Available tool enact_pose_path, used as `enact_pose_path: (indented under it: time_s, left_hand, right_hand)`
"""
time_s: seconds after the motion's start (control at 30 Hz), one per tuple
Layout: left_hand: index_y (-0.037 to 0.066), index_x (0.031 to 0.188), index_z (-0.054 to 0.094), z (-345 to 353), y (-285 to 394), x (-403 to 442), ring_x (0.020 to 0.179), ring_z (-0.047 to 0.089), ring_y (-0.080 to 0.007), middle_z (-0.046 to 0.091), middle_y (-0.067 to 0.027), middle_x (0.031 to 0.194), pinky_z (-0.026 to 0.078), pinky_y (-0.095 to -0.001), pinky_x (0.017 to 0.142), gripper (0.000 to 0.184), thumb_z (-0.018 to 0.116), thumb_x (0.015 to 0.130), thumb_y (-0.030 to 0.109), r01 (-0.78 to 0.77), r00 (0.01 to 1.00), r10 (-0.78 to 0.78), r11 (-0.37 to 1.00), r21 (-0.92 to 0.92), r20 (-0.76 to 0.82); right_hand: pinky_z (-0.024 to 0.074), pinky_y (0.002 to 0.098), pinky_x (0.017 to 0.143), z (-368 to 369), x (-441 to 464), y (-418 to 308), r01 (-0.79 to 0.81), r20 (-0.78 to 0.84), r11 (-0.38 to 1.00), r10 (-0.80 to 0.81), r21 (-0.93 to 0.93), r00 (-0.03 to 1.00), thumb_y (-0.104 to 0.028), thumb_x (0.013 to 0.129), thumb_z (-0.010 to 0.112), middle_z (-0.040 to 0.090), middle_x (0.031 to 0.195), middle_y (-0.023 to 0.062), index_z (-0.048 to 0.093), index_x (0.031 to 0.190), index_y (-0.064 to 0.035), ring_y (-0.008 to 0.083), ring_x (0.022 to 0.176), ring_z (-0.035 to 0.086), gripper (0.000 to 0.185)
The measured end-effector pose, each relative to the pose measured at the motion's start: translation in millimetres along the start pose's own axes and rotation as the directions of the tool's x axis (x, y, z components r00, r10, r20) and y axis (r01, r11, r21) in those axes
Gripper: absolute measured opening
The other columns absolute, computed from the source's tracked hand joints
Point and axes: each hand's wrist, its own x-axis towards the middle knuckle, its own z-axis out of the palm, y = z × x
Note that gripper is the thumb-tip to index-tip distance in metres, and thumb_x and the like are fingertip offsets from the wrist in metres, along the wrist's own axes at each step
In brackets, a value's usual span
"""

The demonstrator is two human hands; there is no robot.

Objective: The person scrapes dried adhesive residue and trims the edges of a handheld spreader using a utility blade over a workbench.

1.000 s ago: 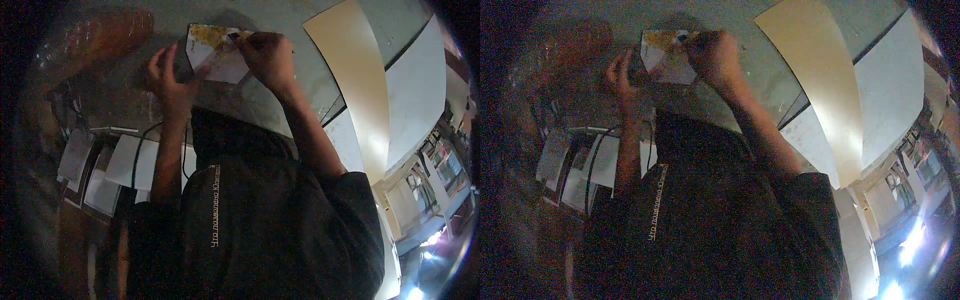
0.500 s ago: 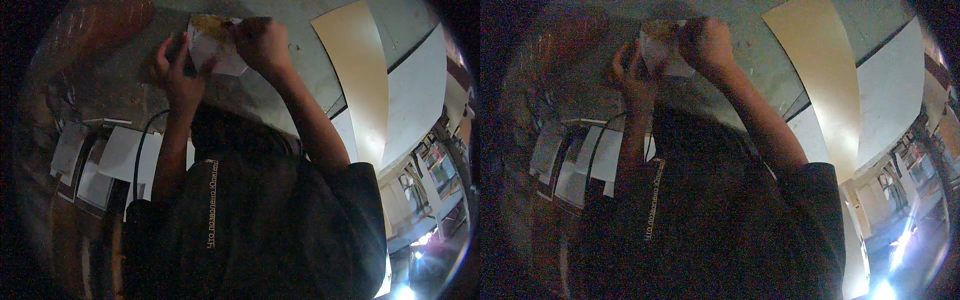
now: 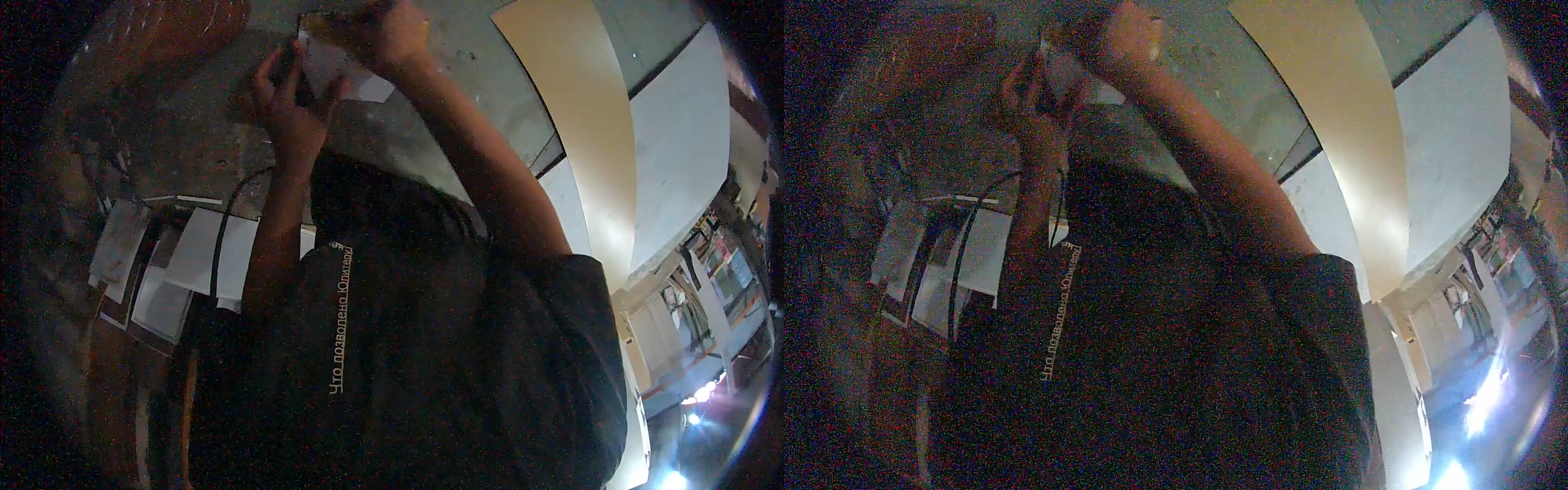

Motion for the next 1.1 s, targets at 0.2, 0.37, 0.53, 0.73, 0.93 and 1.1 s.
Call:
enact_pose_path:
  time_s: [0.2, 0.37, 0.53, 0.73, 0.93, 1.1]
  left_hand:
    - [0.014, 0.121, 0.067, -2, 4, 0, 0.12, 0.045, -0.0331, 0.051, -0.0128, 0.126, 0.033, -0.0488, 0.103, 0.071, 0.08, 0.069, 0.061, 0.053, 0.999, -0.053, 0.998, 0.013, -0.008]
    - [0.01, 0.109, 0.071, 1, 29, 33, 0.108, 0.054, -0.0316, 0.058, -0.0115, 0.113, 0.044, -0.045, 0.092, 0.061, 0.086, 0.065, 0.051, -0.034, 0.999, 0.039, 0.984, 0.174, -0.025]
    - [0.007, 0.099, 0.073, 22, 15, 75, 0.089, 0.063, -0.0269, 0.063, -0.0098, 0.093, 0.051, -0.0376, 0.077, 0.048, 0.088, 0.065, 0.038, -0.117, 0.989, 0.114, 0.993, 0.026, 0.092]
    - [0.006, 0.091, 0.073, 6, 24, 91, 0.088, 0.064, -0.0268, 0.066, -0.0074, 0.093, 0.051, -0.0385, 0.08, 0.024, 0.079, 0.075, 0.023, -0.319, 0.919, 0.292, 0.945, 0.065, 0.266]
    - [0.007, 0.085, 0.068, 8, 23, 103, 0.09, 0.061, -0.0277, 0.066, -0.0074, 0.094, 0.048, -0.039, 0.085, 0.01, 0.067, 0.083, 0.017, -0.633, 0.749, 0.562, 0.763, 0.129, 0.351]
    - [0.007, 0.09, 0.059, 9, 21, 99, 0.089, 0.058, -0.0307, 0.06, -0.0089, 0.097, 0.048, -0.0419, 0.083, 0.01, 0.064, 0.086, 0.015, -0.668, 0.734, 0.541, 0.683, 0.295, 0.411]
  right_hand:
    - [0.0504, 0.0457, 0.073, -55, -15, -2, 0.114, -0.115, 0.879, -0.067, 0.464, 0.991, -0.036, 0.085, 0.068, 0.071, 0.09, 0.0156, 0.072, 0.089, -0.0025, 0.0331, 0.086, 0.068, 0.034]
    - [0.0485, 0.0306, 0.058, -78, -44, 75, 0.119, -0.312, 0.854, 0.053, 0.506, 0.949, -0.04, 0.09, 0.068, 0.063, 0.066, 0.0059, 0.071, 0.078, 0.0008, 0.0157, 0.06, 0.059, 0.042]
    - [0.0488, 0.0264, 0.063, -59, -66, 76, 0.175, -0.408, 0.775, 0.115, 0.607, 0.906, -0.033, 0.09, 0.071, 0.069, 0.07, 0.0069, 0.072, 0.089, 0.0042, 0.0107, 0.065, 0.061, 0.037]
    - [0.0475, 0.0259, 0.06, -30, -74, 54, 0.238, -0.441, 0.733, 0.093, 0.637, 0.892, -0.027, 0.092, 0.071, 0.069, 0.071, 0.0057, 0.072, 0.091, 0.0032, 0.0092, 0.062, 0.059, 0.03]
    - [0.0443, 0.0246, 0.055, -29, -66, 56, 0.246, -0.484, 0.743, 0.118, 0.623, 0.867, -0.029, 0.093, 0.069, 0.065, 0.068, 0.0038, 0.071, 0.087, 0.0027, 0.007, 0.06, 0.055, 0.033]
    - [0.0462, 0.0253, 0.058, -35, -58, 44, 0.25, -0.494, 0.73, 0.137, 0.636, 0.859, -0.029, 0.093, 0.069, 0.067, 0.069, 0.005, 0.071, 0.088, 0.0029, 0.0085, 0.063, 0.058, 0.032]
